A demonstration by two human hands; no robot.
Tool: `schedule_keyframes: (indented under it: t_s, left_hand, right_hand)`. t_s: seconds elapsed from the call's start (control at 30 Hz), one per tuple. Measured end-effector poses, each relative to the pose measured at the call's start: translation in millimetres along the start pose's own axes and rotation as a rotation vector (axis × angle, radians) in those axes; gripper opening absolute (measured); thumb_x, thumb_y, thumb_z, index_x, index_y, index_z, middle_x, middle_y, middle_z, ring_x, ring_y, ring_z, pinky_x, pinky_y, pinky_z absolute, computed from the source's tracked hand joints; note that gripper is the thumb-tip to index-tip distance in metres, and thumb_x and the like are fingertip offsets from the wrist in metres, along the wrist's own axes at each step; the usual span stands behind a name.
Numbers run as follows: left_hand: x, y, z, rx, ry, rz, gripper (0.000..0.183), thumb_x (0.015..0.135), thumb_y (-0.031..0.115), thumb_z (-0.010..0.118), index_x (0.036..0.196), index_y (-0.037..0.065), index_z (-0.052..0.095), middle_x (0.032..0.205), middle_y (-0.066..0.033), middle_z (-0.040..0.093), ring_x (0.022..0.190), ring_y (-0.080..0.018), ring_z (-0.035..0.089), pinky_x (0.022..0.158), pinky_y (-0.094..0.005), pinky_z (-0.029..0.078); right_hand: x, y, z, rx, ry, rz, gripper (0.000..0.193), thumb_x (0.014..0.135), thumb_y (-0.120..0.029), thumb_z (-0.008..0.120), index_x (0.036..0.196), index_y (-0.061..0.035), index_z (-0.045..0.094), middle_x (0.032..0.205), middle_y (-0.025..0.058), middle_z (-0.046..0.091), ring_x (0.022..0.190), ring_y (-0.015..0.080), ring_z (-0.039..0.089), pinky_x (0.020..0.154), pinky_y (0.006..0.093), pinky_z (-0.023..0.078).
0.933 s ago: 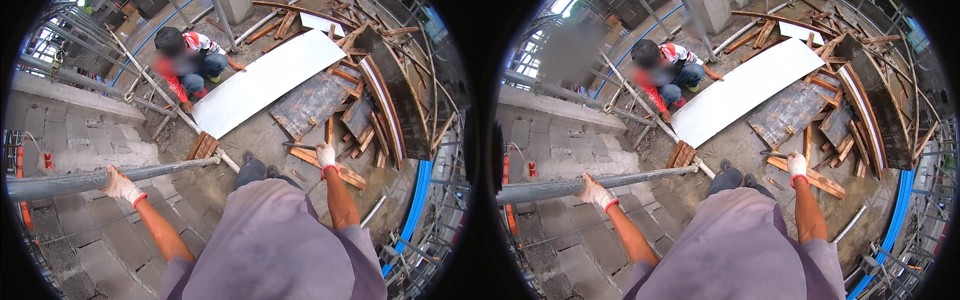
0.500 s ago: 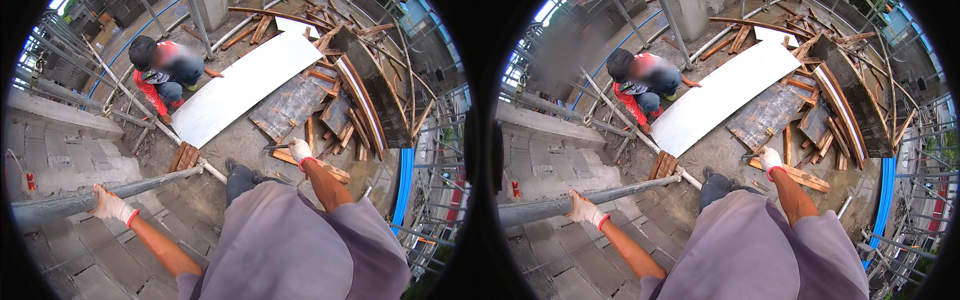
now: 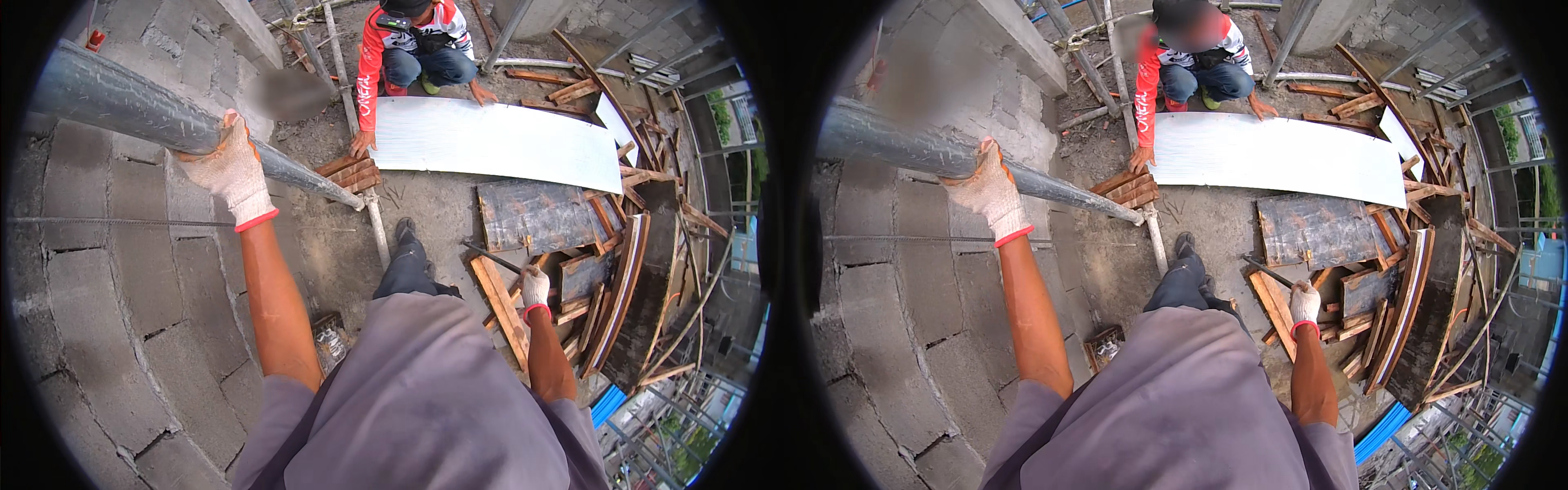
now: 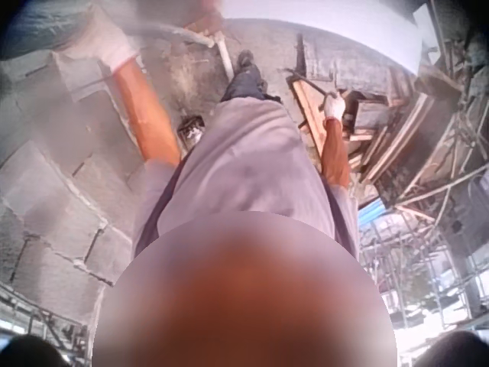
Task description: The person positions and secures a long white panel against a brick wall using wooden blocks and metal rods. They adjust the panel's alignment and hold it in place while another worker assists nearby.
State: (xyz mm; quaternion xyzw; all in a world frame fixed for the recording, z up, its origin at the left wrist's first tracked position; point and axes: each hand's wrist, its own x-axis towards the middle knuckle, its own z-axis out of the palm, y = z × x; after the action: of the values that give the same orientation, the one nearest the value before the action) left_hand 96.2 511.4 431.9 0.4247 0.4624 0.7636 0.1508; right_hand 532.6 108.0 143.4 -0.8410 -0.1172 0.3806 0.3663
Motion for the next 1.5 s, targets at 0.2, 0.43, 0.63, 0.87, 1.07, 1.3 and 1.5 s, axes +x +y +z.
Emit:
schedule_keyframes:
  t_s: [0.2,0.43,0.63,0.87,1.07,1.3,1.5]
  left_hand:
    - [9,-18,-7,0.253,-0.015,0.183,0.068,0.069,-0.005,0.08,0.124,-0.004,0.04,0.089,-0.0096,0.063,0.066,-0.013,0.061,0.057,-0.0253,0.052]
    - [8,-22,-10,0.463,-0.034,0.315,0.057,0.074,0.007,0.076,0.119,-0.003,0.043,0.093,-0.0133,0.065,0.068,-0.0167,0.064,0.059,-0.0284,0.054]
    - [11,-26,-10,0.283,-0.033,0.158,0.055,0.076,0.025,0.072,0.117,-0.001,0.047,0.093,-0.0134,0.063,0.071,-0.0191,0.063,0.06,-0.0323,0.053]
    - [27,-49,-27,0.15,-0.128,-0.078,0.06,0.078,0.044,0.067,0.115,0.0,0.051,0.093,-0.0135,0.061,0.074,-0.022,0.063,0.062,-0.0367,0.053]
    - [35,-49,-40,0.215,-0.14,-0.086,0.051,0.085,0.04,0.064,0.116,0.002,0.053,0.087,-0.0143,0.064,0.066,-0.0231,0.062,0.057,-0.0329,0.053]
    - [40,-62,-34,0.14,-0.027,0.051,0.058,0.082,-0.002,0.068,0.131,0.001,0.037,0.097,-0.015,0.064,0.075,-0.0184,0.066,0.065,-0.0266,0.058]
    - [56,-59,-44,-0.17,-0.139,-0.229,0.067,0.073,-0.008,0.075,0.128,0.004,0.039,0.099,-0.0147,0.064,0.072,-0.0164,0.064,0.058,-0.0238,0.055]
  right_hand:
    - [-5,-13,-11,0.008,0.09,0.186,0.006,0.084,-0.016,0.062,0.086,-0.0099,0.061,0.068,0.0032,0.056,0.049,0.0144,0.055,0.039,0.0267,0.041]
    - [-13,-29,0,-0.059,-0.038,0.099,0.009,0.088,-0.016,0.061,0.091,-0.0083,0.064,0.066,0.0019,0.056,0.047,0.0115,0.051,0.041,0.0264,0.04]
    - [-4,-13,0,-0.018,-0.033,0.037,0.009,0.087,-0.003,0.056,0.082,-0.0071,0.062,0.068,-0.0004,0.054,0.058,0.0076,0.046,0.053,0.0219,0.037]
    - [2,4,1,0.137,0.065,0.016,0.009,0.087,-0.001,0.056,0.089,0.0006,0.065,0.075,0.0,0.055,0.067,0.0075,0.048,0.062,0.0218,0.04]
    - [4,8,-3,0.062,0.109,-0.034,0.017,0.086,-0.006,0.058,0.098,0.004,0.067,0.072,0.0032,0.06,0.064,0.011,0.053,0.062,0.0246,0.043]
    - [6,45,-8,0.016,0.232,0.051,0.018,0.086,-0.005,0.056,0.097,0.0035,0.068,0.082,0.0104,0.067,0.076,0.016,0.061,0.07,0.0284,0.046]
    - [7,62,-9,0.073,0.243,0.068,0.016,0.084,-0.004,0.054,0.091,-0.0004,0.068,0.076,0.009,0.064,0.071,0.0181,0.059,0.069,0.0282,0.044]
